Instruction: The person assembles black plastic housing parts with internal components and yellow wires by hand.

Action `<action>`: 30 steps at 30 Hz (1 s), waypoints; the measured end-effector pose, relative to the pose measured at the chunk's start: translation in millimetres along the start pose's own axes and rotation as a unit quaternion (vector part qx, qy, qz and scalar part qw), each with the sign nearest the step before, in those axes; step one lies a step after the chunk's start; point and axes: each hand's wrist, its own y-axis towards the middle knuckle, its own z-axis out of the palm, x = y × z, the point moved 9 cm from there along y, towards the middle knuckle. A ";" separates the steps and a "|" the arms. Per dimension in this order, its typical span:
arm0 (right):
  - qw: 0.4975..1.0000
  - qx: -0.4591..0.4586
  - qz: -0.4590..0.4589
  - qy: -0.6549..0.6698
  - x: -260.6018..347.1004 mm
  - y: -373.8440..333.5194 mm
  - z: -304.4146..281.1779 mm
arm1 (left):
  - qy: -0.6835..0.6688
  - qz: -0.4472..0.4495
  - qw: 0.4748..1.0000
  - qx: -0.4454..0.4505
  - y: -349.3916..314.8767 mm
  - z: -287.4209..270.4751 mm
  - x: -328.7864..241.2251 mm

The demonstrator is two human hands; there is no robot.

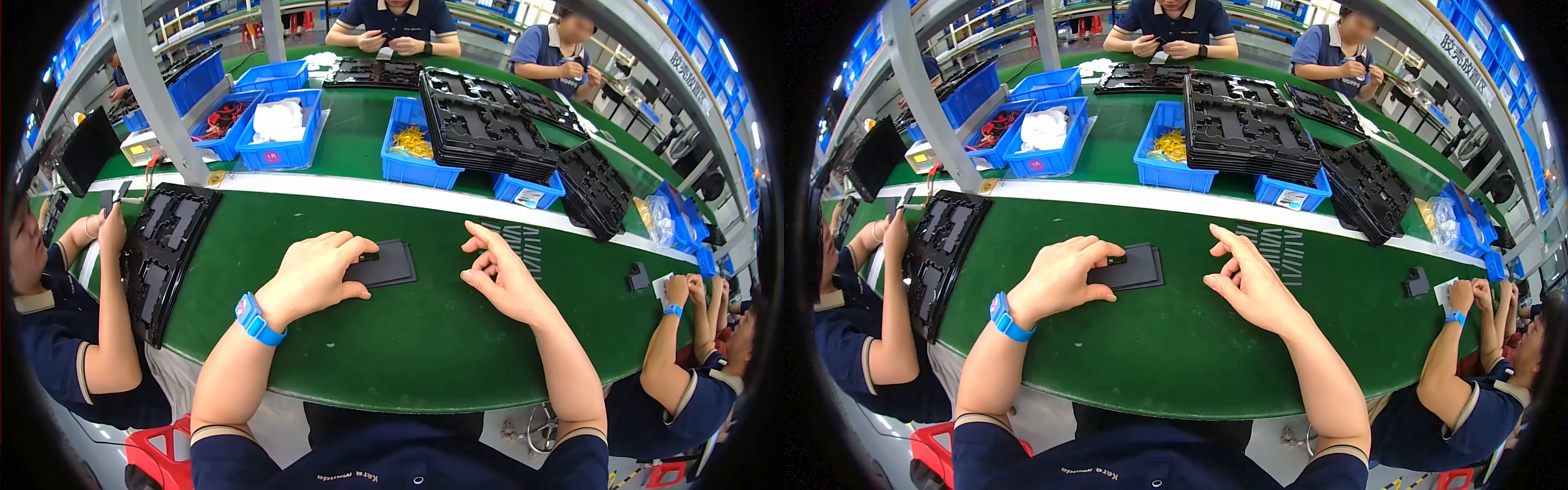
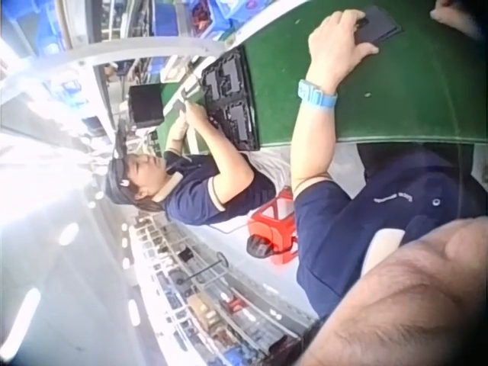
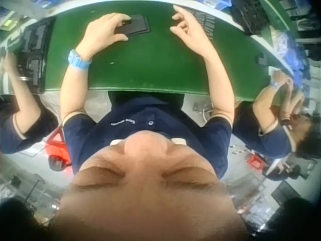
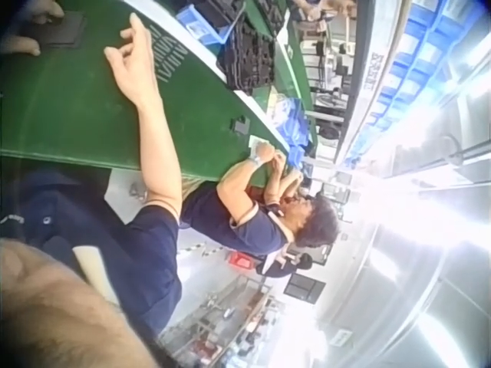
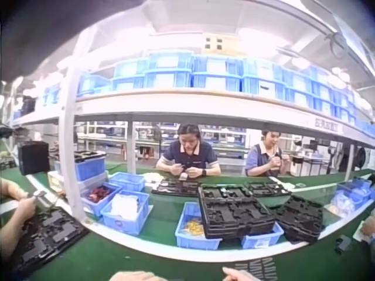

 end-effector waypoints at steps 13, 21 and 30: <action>0.999 0.027 -0.026 -0.021 5.3 0.4 4.2 | 0.026 -0.031 0.999 -0.012 -3.5 3.9 -0.8; 0.998 0.015 -0.052 0.016 7.8 0.2 -0.9 | 0.038 -0.071 0.996 0.024 -10.3 0.4 27.5; 0.999 0.008 -0.042 0.002 9.1 -3.1 -5.8 | 0.102 -0.289 0.951 0.035 -47.1 -34.2 120.3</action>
